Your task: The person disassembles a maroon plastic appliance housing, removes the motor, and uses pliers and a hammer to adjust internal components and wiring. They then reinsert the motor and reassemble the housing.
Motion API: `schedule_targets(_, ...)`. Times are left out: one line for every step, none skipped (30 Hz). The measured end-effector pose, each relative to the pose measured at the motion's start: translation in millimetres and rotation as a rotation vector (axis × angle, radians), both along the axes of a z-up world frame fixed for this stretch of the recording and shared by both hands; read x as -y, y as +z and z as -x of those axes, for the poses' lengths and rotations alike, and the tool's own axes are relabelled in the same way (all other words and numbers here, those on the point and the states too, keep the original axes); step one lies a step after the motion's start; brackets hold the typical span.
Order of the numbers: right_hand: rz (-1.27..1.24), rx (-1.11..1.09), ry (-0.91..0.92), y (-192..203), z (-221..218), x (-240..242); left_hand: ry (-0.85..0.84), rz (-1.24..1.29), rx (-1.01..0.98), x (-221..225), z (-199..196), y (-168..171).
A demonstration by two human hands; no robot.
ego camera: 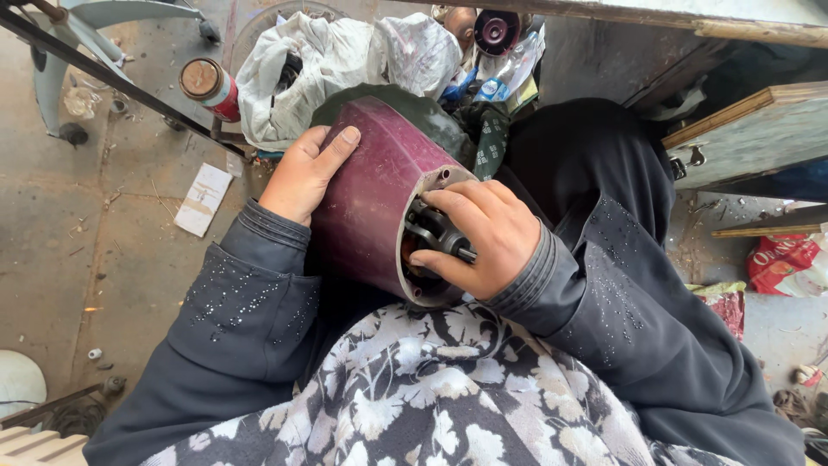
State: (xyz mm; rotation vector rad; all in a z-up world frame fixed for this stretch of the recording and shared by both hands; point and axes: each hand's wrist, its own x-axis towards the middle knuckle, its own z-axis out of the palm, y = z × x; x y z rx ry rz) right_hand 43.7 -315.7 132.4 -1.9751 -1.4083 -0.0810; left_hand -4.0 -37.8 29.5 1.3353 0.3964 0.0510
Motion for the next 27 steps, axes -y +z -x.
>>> schedule_targets(0.003,0.0,0.002,-0.2,0.8,-0.3,0.005,0.002,-0.005,1.1,0.3,1.0)
schedule_targets(-0.001,0.028,0.003,-1.1,2.3,-0.1,0.009,-0.01,-0.017,1.7,0.5,2.0)
schedule_targets(-0.006,0.056,0.003,-2.4,4.4,0.3,0.011,-0.023,-0.03,1.9,1.0,2.9)
schedule_targets(-0.01,0.084,0.002,-4.2,6.3,0.7,0.014,-0.035,-0.043,2.1,1.5,3.8)
schedule_targets(-0.01,0.074,0.001,-6.2,7.4,1.0,0.006,-0.027,-0.029,2.3,1.2,4.7)
schedule_targets(-0.011,0.064,0.0,-8.4,8.2,0.9,-0.002,-0.019,-0.015,2.7,0.9,5.3)
schedule_targets(-0.01,0.053,-0.001,-10.7,8.5,0.7,-0.009,-0.009,-0.001,3.3,0.6,5.7)
schedule_targets(-0.009,0.004,-0.002,-13.0,7.7,0.3,-0.007,-0.004,-0.007,3.4,0.2,6.0)
schedule_targets(-0.008,-0.047,0.0,-15.7,7.2,-0.6,-0.001,0.001,-0.015,3.7,0.9,5.8)
schedule_targets(-0.007,-0.099,0.002,-18.1,6.9,-1.3,0.004,0.005,-0.023,4.0,1.7,5.5)
schedule_targets(-0.007,-0.108,0.0,-19.9,6.8,-2.2,-0.01,0.003,-0.012,3.7,2.0,5.4)
schedule_targets(-0.008,-0.118,-0.002,-21.3,7.4,-2.8,-0.024,0.001,0.0,3.6,2.2,5.3)
schedule_targets(-0.009,-0.125,-0.005,-22.1,7.3,-2.9,-0.039,-0.002,0.013,3.1,1.1,5.2)
schedule_targets(-0.041,-0.099,-0.006,-22.5,7.4,-2.5,-0.028,0.003,0.004,2.3,-0.1,4.9)
schedule_targets(-0.071,-0.074,-0.006,-22.7,7.8,-1.3,-0.016,0.009,-0.008,1.8,-0.3,3.8)
schedule_targets(-0.101,-0.05,-0.006,-22.8,7.9,0.0,-0.004,0.016,-0.02,1.1,-0.6,2.5)
schedule_targets(-0.102,-0.039,-0.009,-22.8,8.3,1.2,0.0,0.006,-0.029,-0.1,-0.3,0.9)
schedule_targets(-0.104,-0.028,-0.012,-22.7,7.9,2.6,0.005,-0.003,-0.038,-1.6,-0.1,-0.7)
schedule_targets(-0.106,-0.018,-0.015,-22.6,7.1,3.8,0.009,-0.013,-0.048,-3.2,0.2,-2.3)
schedule_targets(-0.089,-0.024,-0.046,-22.6,6.1,5.1,0.012,-0.018,-0.05,-4.6,0.5,-4.1)
schedule_targets(-0.071,-0.028,-0.077,-22.9,4.3,6.4,0.014,-0.022,-0.051,-5.8,0.1,-6.3)
schedule_targets(-0.053,-0.033,-0.108,-23.6,2.8,7.4,0.016,-0.027,-0.051,-6.8,-0.3,-8.6)
schedule_targets(-0.005,-0.06,-0.105,-24.4,1.0,7.4,0.025,-0.021,-0.053,-8.2,-0.9,-10.6)
schedule_targets(0.043,-0.086,-0.101,-25.5,-0.3,6.8,0.033,-0.016,-0.054,-9.4,-1.5,-12.6)
schedule_targets(0.09,-0.112,-0.098,-26.9,-1.2,5.8,0.041,-0.011,-0.055,-10.8,-2.3,-14.3)
schedule_targets(0.079,-0.129,-0.092,-28.2,-1.4,4.8,0.042,-0.008,-0.058,-12.2,-2.5,-15.7)
schedule_targets(0.068,-0.145,-0.087,-29.2,-1.4,3.3,0.042,-0.007,-0.06,-13.9,-3.0,-16.8)
